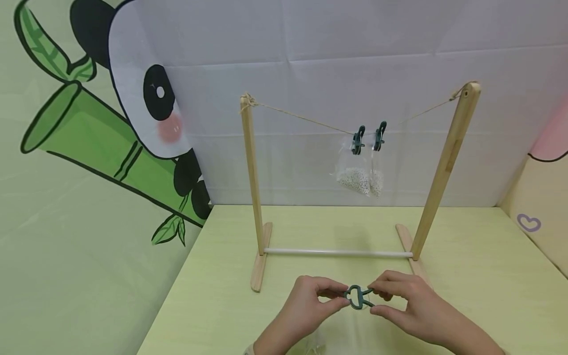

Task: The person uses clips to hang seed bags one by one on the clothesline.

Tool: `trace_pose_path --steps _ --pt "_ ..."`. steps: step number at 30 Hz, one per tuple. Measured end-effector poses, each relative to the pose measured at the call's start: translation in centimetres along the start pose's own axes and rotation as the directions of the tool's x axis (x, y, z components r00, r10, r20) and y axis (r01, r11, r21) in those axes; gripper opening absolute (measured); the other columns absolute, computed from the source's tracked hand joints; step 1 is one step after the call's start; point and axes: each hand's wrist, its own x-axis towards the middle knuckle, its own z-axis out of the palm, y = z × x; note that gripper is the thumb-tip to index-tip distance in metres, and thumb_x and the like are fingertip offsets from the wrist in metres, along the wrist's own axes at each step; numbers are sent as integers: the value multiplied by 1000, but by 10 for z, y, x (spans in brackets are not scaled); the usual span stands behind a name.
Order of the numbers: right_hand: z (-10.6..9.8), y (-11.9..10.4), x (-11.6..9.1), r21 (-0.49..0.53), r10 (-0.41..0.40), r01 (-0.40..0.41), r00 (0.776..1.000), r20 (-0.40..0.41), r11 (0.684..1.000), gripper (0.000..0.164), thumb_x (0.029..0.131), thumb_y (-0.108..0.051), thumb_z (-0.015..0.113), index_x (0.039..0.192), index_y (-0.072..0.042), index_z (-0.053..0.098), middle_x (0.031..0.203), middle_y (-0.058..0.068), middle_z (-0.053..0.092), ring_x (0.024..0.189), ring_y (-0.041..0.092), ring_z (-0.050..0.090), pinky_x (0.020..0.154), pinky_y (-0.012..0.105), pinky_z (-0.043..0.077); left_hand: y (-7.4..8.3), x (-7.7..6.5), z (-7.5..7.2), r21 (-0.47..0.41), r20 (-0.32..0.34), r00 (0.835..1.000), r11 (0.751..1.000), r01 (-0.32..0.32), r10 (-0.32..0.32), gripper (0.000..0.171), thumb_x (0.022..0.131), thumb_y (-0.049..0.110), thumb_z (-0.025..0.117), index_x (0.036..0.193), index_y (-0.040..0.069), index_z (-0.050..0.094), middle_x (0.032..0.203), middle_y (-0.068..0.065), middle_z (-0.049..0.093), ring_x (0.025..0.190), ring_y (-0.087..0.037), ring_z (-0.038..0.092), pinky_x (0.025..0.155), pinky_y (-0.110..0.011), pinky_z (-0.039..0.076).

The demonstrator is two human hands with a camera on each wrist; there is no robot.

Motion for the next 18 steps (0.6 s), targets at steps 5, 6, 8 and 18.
trace_pose_path --steps 5,6,8,18 --pt "-2 -1 1 -15 10 -10 1000 -6 1000 34 80 -8 87 107 -24 75 98 -19 62 79 2 58 69 15 47 -2 0 -3 39 -15 1000 999 19 -18 18 87 14 84 103 8 81 97 8 75 87 -6 70 80 -28 56" --pt "-2 -1 1 -16 8 -8 1000 -10 1000 34 80 -7 87 107 -24 75 97 -19 63 78 1 58 68 15 47 -2 0 -4 49 -19 1000 999 20 -19 18 86 15 84 103 8 81 97 8 75 88 -6 69 81 -28 56" --pt "-2 -1 2 -12 2 -2 1000 -18 1000 33 79 -5 87 104 -23 75 95 -19 64 76 0 59 66 14 47 -2 0 -6 65 -24 1000 998 21 -19 19 86 16 85 103 8 81 98 7 75 89 -8 69 81 -27 56" --pt "-3 2 2 1 -30 30 999 -20 1000 26 82 -3 84 99 -21 78 93 -17 67 73 -2 58 62 11 46 -7 -7 -22 142 9 997 987 77 -79 25 86 20 85 109 12 79 102 12 73 95 -9 67 85 -27 54"
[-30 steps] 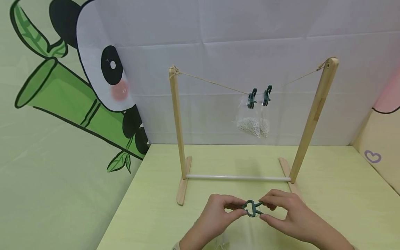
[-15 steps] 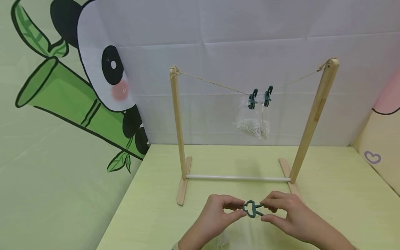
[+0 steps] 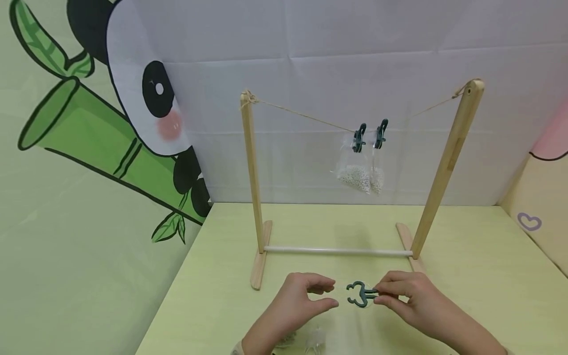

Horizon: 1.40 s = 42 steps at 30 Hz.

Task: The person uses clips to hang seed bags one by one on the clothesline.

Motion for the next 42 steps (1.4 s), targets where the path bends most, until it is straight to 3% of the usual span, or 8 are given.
trace_pose_path --steps 6,12,20,24,29,37,42 --pt "0 1 0 4 -15 15 1000 -2 1000 24 83 -2 83 98 -19 78 92 -16 66 71 -2 57 61 11 45 -7 -6 -7 26 61 997 998 49 -50 30 84 20 86 111 11 78 101 13 72 96 -11 65 88 -33 54" --pt "-1 2 -1 1 5 -5 1000 12 1000 31 80 0 84 100 -22 77 92 -17 66 72 -3 57 61 11 45 -15 -10 -11 114 154 986 993 40 -58 34 82 19 87 113 9 77 104 9 73 99 -16 65 91 -36 53" --pt "2 6 -4 40 -80 81 997 -21 996 32 76 7 84 99 -14 77 90 -9 66 70 1 58 59 10 44 -23 -17 -14 233 238 964 970 65 -121 42 72 21 94 109 6 78 105 8 73 102 -5 62 90 -28 51" --pt "2 7 -4 38 -78 79 997 -22 996 34 74 8 84 98 -15 76 89 -10 66 70 1 57 59 10 43 -28 -19 -14 275 269 955 960 48 -125 42 68 20 96 105 7 80 102 10 73 101 -3 61 87 -24 50" --pt "3 6 -5 48 -88 89 996 -20 995 36 73 10 84 98 -15 76 88 -9 65 70 2 57 60 10 43 -33 -21 -12 352 322 941 936 -17 -104 38 65 20 97 99 10 82 95 14 72 91 0 61 80 -20 50" --pt "2 7 -6 32 -70 70 997 -9 997 34 75 8 84 99 -15 76 89 -11 65 71 1 57 60 10 43 -33 -25 -13 367 290 942 929 55 -171 17 67 4 86 82 12 81 81 17 68 74 -2 57 68 -19 49" --pt "2 8 -7 30 -69 69 998 -9 997 34 75 7 84 99 -16 76 89 -11 65 72 1 57 60 10 43 -33 -27 -15 383 290 943 923 44 -165 11 74 2 79 75 13 80 72 17 64 66 -2 54 61 -19 49"
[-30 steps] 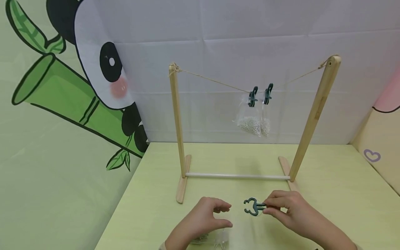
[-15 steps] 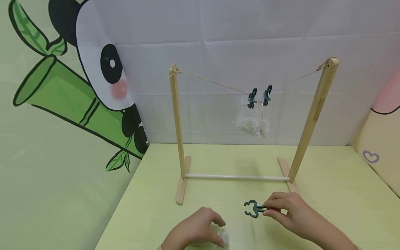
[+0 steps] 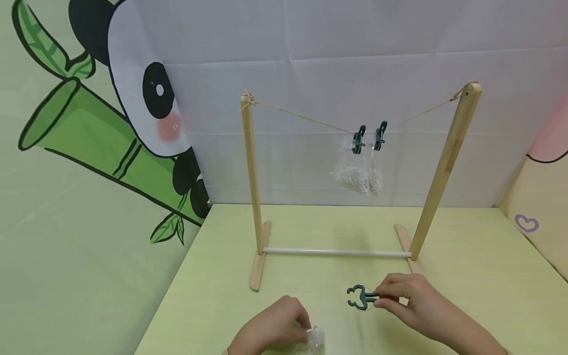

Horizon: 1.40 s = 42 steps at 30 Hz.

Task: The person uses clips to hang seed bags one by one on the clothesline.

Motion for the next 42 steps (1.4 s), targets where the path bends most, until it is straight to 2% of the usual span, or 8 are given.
trace_pose_path --steps 6,9,14,25,28,36,38,42 --pt "-1 -3 3 -15 38 -38 999 13 999 35 77 6 84 100 -20 76 90 -15 65 72 -1 57 60 11 44 -4 2 -3 44 -42 995 995 -87 88 13 84 7 82 74 15 78 68 22 61 62 3 51 59 -16 47" --pt "-2 -3 5 -17 17 -17 1000 -3 1000 35 75 7 85 99 -17 77 89 -13 65 70 -1 56 59 10 43 -3 4 -8 -31 -77 990 992 -124 122 11 86 7 81 78 13 79 71 21 64 64 5 55 61 -15 49" --pt "-5 -1 10 -14 -33 32 999 -26 999 31 75 7 84 98 -12 77 88 -9 66 68 0 55 58 9 42 0 6 -13 -173 -133 987 978 -115 92 8 89 8 80 82 12 79 73 15 68 68 2 62 64 -19 52" --pt "-18 -6 26 -62 -38 37 999 -20 997 18 88 -6 80 98 -20 76 89 -13 65 69 -1 55 58 10 43 6 11 -22 -214 -308 947 963 -164 93 10 92 11 77 83 12 80 76 12 71 72 -3 64 70 -24 54" --pt "-23 -8 33 -72 -31 29 999 -19 997 4 96 -18 74 98 -21 76 91 -14 65 69 -2 55 57 10 44 8 13 -23 -235 -372 926 959 -158 62 9 91 12 77 83 13 80 78 14 71 75 -4 66 69 -26 55" --pt "-37 -15 57 -111 -39 39 999 4 993 10 100 -27 69 96 -21 76 89 -16 63 65 -5 51 54 10 43 16 19 -31 -222 -545 837 954 -202 51 7 92 11 76 86 12 79 78 12 71 73 -7 66 70 -31 56" --pt "-40 -17 63 -138 -50 50 999 4 989 8 99 -25 71 95 -21 76 89 -17 63 64 -5 51 72 19 54 18 20 -34 -229 -569 821 950 -212 46 8 92 10 76 86 11 79 77 10 71 72 -8 65 70 -32 56" --pt "-47 -23 75 -161 -56 56 998 5 985 19 101 -32 66 94 -19 77 90 -17 63 66 -4 51 71 20 54 24 23 -41 -227 -596 802 950 -216 40 7 92 9 76 85 9 79 77 9 72 71 -8 65 69 -32 56"
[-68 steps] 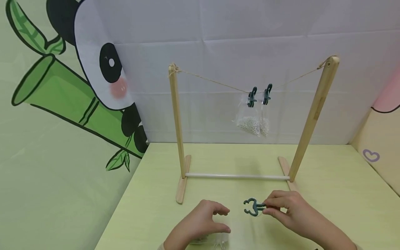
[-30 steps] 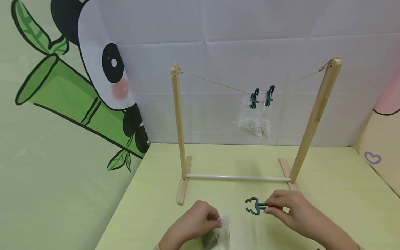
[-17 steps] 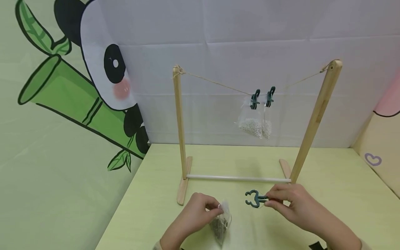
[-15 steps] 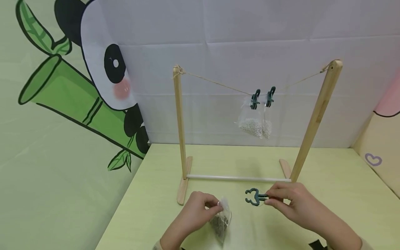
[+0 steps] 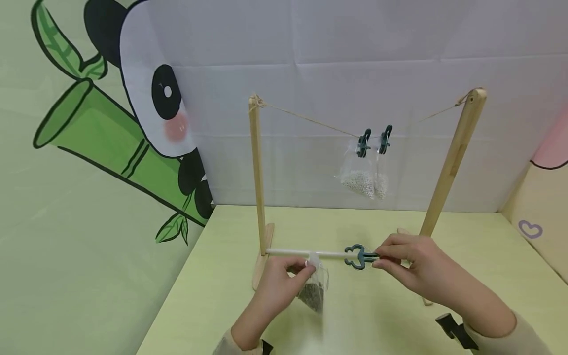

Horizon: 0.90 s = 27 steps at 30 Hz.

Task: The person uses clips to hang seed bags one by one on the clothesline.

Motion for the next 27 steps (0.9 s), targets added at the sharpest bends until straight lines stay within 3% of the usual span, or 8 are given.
trace_pose_path --steps 1,3,10,17,27 --pt "-2 -1 3 -3 0 0 1000 -3 1000 22 102 -34 64 94 -18 77 90 -17 64 66 -4 51 71 20 54 2 2 0 2 -5 1000 1000 -3 3 8 92 9 76 85 9 79 77 9 72 71 -8 65 69 -32 56" --pt "-7 -1 9 1 -5 5 1000 -6 1000 30 103 -37 60 93 -16 78 90 -16 64 66 -3 52 53 12 44 5 7 -1 11 -17 1000 1000 -6 7 8 92 8 76 85 9 79 77 10 71 71 -8 65 68 -32 56" --pt "-22 -1 28 -52 -47 47 999 -6 998 37 105 -40 57 91 -12 78 89 -14 65 64 -4 53 52 12 44 19 22 -7 10 -52 999 1000 -16 17 8 92 7 75 86 8 79 76 10 69 70 -9 64 64 -28 54" --pt "-36 0 48 -88 -76 76 997 -1 993 42 105 -42 56 89 -10 78 86 -13 64 62 -2 51 52 12 43 32 41 -14 51 -111 991 996 -72 77 6 91 7 77 85 6 79 74 6 70 68 -9 64 62 -29 54" --pt "-48 0 71 -166 -150 145 988 -21 975 49 104 -43 55 91 -3 79 81 -7 65 58 0 49 49 14 40 50 66 -21 33 -177 980 996 -84 89 9 92 8 76 87 2 79 75 4 70 67 -13 62 63 -31 55"
